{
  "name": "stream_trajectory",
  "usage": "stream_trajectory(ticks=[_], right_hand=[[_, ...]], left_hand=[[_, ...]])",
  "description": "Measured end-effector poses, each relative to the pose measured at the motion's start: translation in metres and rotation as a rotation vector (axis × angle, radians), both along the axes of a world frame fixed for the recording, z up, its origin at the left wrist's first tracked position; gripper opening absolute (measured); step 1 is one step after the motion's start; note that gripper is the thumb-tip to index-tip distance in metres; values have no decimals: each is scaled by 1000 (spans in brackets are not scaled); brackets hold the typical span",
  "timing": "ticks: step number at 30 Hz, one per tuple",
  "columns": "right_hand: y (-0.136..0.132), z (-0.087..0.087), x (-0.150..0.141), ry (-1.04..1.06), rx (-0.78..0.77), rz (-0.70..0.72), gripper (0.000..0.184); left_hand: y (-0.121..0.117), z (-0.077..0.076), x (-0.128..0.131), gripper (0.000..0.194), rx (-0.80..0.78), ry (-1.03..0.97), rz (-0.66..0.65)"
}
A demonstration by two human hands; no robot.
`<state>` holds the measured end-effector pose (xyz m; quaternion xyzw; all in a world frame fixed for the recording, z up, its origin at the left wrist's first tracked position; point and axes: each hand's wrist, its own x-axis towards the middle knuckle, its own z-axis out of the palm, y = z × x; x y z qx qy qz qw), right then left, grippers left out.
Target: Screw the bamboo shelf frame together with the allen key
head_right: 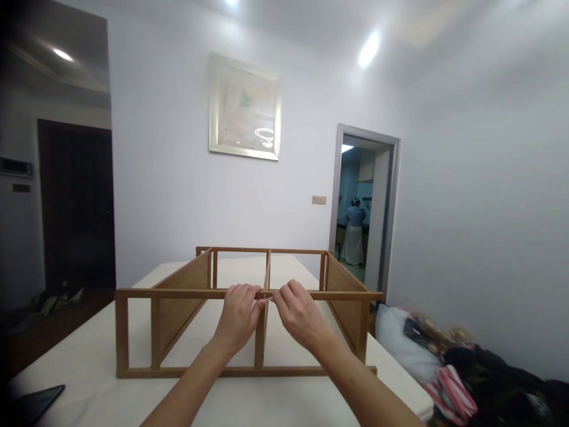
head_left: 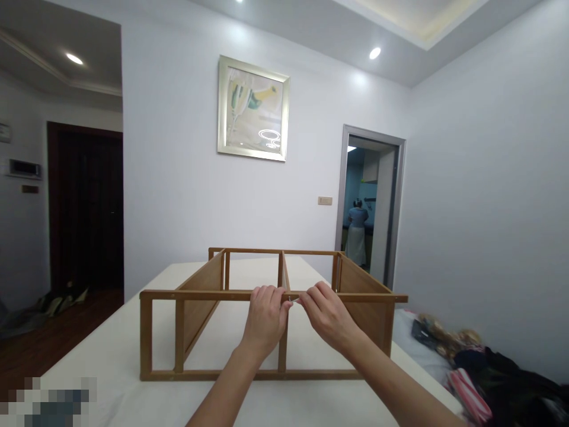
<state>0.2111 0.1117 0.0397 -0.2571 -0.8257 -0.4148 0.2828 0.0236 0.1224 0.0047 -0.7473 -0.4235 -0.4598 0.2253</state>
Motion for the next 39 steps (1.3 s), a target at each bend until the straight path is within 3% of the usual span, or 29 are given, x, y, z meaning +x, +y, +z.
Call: stream_trajectory(ticks=[6, 19, 30, 33, 36, 39], right_hand=[[-5, -4, -3, -4, 31, -49, 23], [-12, -4, -11, 133, 60, 10, 20], [-8, -6, -13, 267, -80, 56, 22], [-5, -6, -12, 274, -125, 82, 24], [-4, -6, -10, 268, -165, 98, 29], [-4, -5, -10, 277, -191, 101, 32]], left_hand=[[0, 1, 0, 16, 12, -2, -3], [0, 0, 1, 14, 20, -9, -8], [1, -4, -2, 21, 59, 20, -24], [-3, -22, -4, 43, 158, 5, -27], [-11, -60, -10, 49, 184, -50, -36], [-20, -100, -22, 31, -86, -27, -103]])
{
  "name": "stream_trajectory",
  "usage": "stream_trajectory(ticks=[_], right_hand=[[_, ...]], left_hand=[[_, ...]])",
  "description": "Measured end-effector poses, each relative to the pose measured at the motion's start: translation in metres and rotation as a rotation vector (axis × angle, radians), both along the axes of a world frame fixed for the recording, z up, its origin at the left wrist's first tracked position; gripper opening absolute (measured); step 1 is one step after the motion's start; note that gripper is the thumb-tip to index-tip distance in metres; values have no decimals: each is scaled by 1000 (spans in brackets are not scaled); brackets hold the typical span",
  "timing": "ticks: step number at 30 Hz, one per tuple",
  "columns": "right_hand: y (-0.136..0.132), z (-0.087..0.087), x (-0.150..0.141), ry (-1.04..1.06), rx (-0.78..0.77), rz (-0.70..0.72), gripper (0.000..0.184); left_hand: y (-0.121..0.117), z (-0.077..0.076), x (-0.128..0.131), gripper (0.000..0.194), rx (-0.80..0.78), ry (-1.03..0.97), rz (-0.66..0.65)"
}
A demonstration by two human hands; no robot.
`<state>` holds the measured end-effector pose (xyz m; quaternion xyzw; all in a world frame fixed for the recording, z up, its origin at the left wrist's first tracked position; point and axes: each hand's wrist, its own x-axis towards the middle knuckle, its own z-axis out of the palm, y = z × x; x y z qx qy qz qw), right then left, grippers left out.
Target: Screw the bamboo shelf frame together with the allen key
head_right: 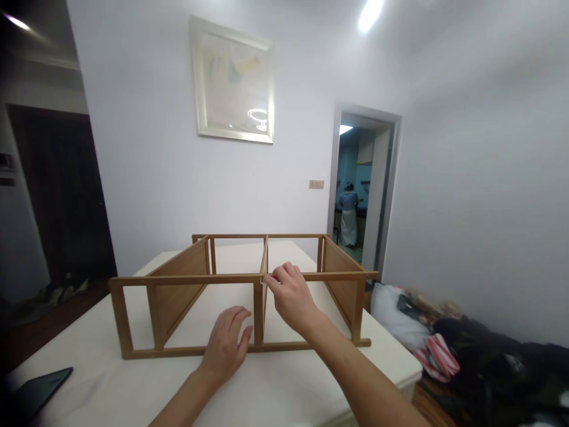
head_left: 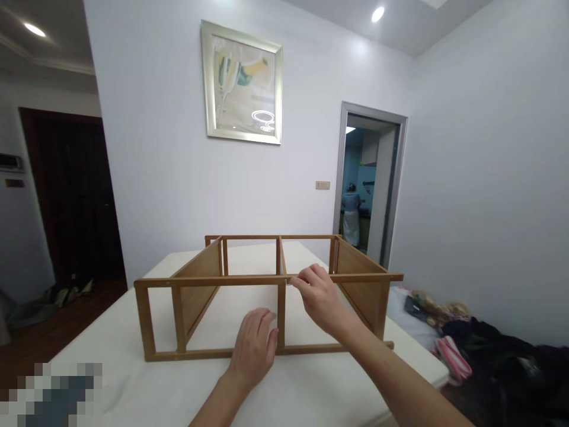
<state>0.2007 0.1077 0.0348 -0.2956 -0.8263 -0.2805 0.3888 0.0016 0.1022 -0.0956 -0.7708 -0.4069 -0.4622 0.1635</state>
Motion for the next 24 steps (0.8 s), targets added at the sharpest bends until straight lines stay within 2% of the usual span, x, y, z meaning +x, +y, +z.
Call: stream_trajectory(ticks=[3, 6, 15, 21, 24], right_hand=[[-1, 1, -1, 5, -11, -8, 32], [-3, 3, -2, -34, 19, -21, 32], [-6, 1, -7, -50, 54, -76, 33], [-4, 0, -11, 84, 21, 13, 33], [-7, -14, -18, 39, -24, 67, 33]], left_hand=[[-3, -27, -12, 22, -411, 82, -69], [1, -38, -18, 19, -632, 101, -76], [7, -41, -18, 25, -670, 97, -36], [15, -41, -19, 26, -687, 105, -10], [23, -40, -20, 26, -699, 109, 13]])
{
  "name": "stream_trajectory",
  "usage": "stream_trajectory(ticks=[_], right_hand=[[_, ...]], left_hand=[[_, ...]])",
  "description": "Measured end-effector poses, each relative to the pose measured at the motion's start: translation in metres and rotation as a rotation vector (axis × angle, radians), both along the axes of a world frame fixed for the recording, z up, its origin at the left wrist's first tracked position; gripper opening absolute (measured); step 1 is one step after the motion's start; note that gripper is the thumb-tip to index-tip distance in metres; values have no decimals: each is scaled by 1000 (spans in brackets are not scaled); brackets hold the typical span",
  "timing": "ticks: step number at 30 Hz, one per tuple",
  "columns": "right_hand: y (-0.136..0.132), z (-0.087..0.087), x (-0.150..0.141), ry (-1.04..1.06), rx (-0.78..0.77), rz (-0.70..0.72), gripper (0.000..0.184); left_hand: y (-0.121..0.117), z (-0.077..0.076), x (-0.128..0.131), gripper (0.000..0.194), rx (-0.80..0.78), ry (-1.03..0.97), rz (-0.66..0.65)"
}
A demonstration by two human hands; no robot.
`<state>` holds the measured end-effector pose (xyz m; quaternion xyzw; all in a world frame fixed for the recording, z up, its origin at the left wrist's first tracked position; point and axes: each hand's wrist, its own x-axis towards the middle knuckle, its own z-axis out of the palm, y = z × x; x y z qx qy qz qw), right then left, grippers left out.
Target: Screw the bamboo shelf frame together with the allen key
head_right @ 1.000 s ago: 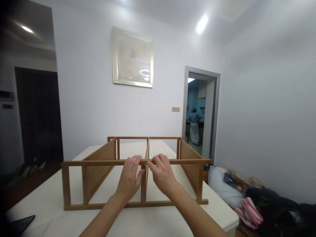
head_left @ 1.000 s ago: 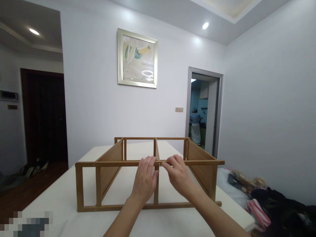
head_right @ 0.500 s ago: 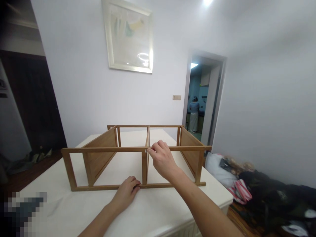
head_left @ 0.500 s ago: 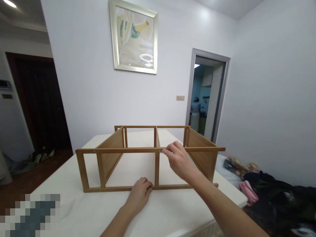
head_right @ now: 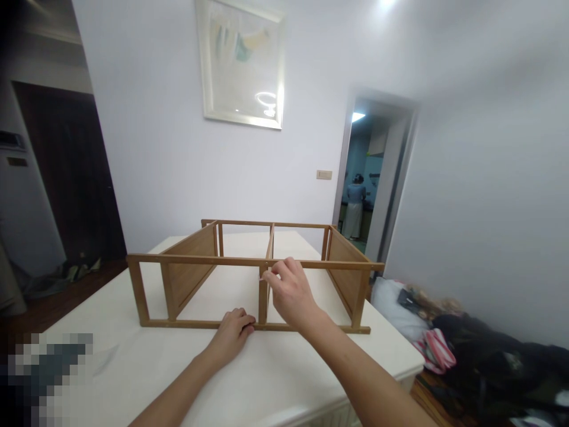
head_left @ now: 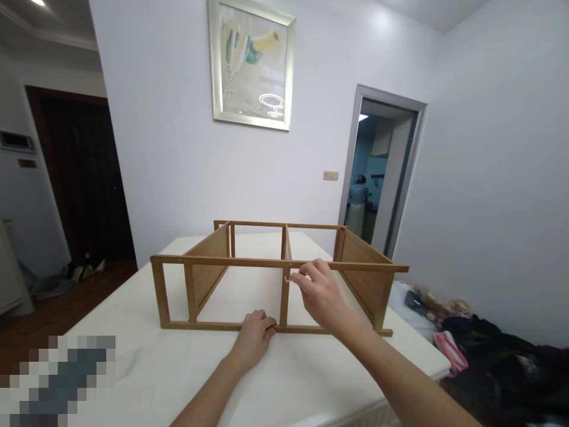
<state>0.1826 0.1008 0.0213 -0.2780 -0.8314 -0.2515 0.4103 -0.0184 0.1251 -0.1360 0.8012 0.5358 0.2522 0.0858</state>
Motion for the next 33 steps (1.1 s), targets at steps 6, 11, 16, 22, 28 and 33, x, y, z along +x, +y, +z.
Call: stream_trajectory(ticks=[6, 11, 16, 22, 28, 33], right_hand=[[7, -77, -4, -119, -225, 65, 22], [30, -124, 7, -65, -302, 23, 27], [41, -139, 8, -26, -352, 21, 32], [39, -147, 6, -23, -391, 26, 24], [37, -147, 5, -38, -400, 17, 25], [37, -147, 3, -58, -402, 16, 25]], left_hand=[[10, 3, 0, 25, 7, 37, 62], [10, 4, 8, 28, 29, 50, 134], [11, 2, 18, 32, 35, 35, 166], [12, 0, 15, 27, 19, -10, 119], [9, 2, 13, 29, 20, -36, 97], [10, 2, 14, 28, 26, -39, 98]])
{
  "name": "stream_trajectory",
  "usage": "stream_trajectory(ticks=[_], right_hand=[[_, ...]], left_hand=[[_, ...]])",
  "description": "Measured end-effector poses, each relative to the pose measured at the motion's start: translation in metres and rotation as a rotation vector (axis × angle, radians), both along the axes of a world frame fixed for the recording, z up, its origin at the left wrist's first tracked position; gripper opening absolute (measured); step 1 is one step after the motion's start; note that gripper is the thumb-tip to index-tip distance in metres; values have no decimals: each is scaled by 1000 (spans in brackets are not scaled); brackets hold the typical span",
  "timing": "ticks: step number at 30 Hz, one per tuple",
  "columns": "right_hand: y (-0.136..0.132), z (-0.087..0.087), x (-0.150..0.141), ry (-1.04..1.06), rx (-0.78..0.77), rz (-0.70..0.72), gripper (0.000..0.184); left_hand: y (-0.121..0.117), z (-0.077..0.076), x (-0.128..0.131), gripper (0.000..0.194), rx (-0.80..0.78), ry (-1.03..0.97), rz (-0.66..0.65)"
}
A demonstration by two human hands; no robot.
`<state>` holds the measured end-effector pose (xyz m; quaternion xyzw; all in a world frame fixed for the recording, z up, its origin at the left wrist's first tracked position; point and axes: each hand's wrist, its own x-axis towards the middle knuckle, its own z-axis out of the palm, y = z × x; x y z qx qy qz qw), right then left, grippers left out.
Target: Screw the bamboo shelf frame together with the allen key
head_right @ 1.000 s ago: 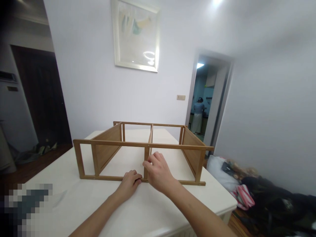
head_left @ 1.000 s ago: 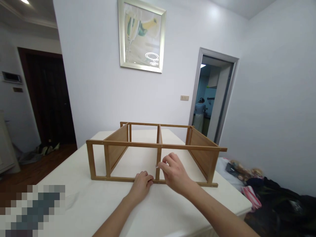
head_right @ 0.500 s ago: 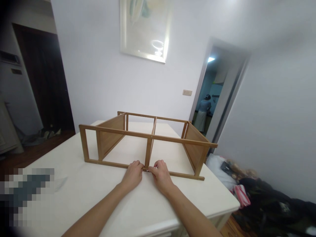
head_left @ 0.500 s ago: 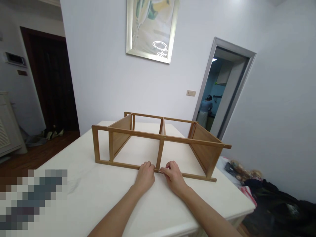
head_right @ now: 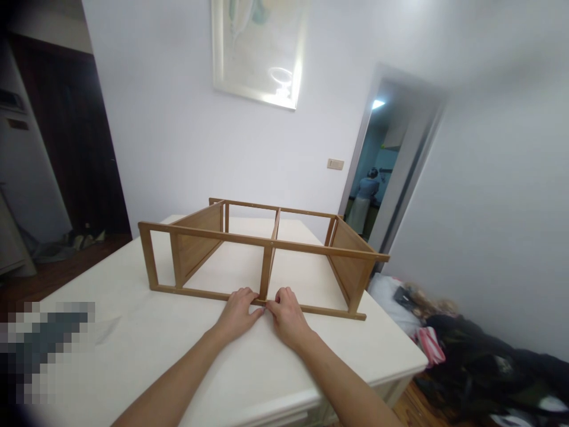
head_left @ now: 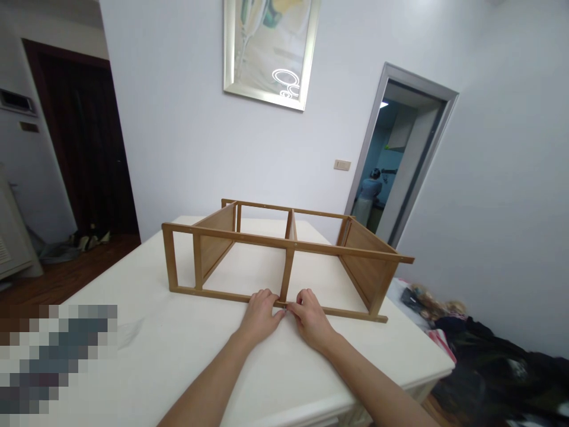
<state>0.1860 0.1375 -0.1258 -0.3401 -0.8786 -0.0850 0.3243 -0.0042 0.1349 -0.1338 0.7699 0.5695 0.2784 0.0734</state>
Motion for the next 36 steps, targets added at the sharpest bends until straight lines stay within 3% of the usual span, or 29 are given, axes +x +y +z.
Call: stream_trajectory(ticks=[36], right_hand=[[10, -14, -1, 215, -63, 89, 18]], left_hand=[[-2, 2, 1, 27, 20, 32, 10]])
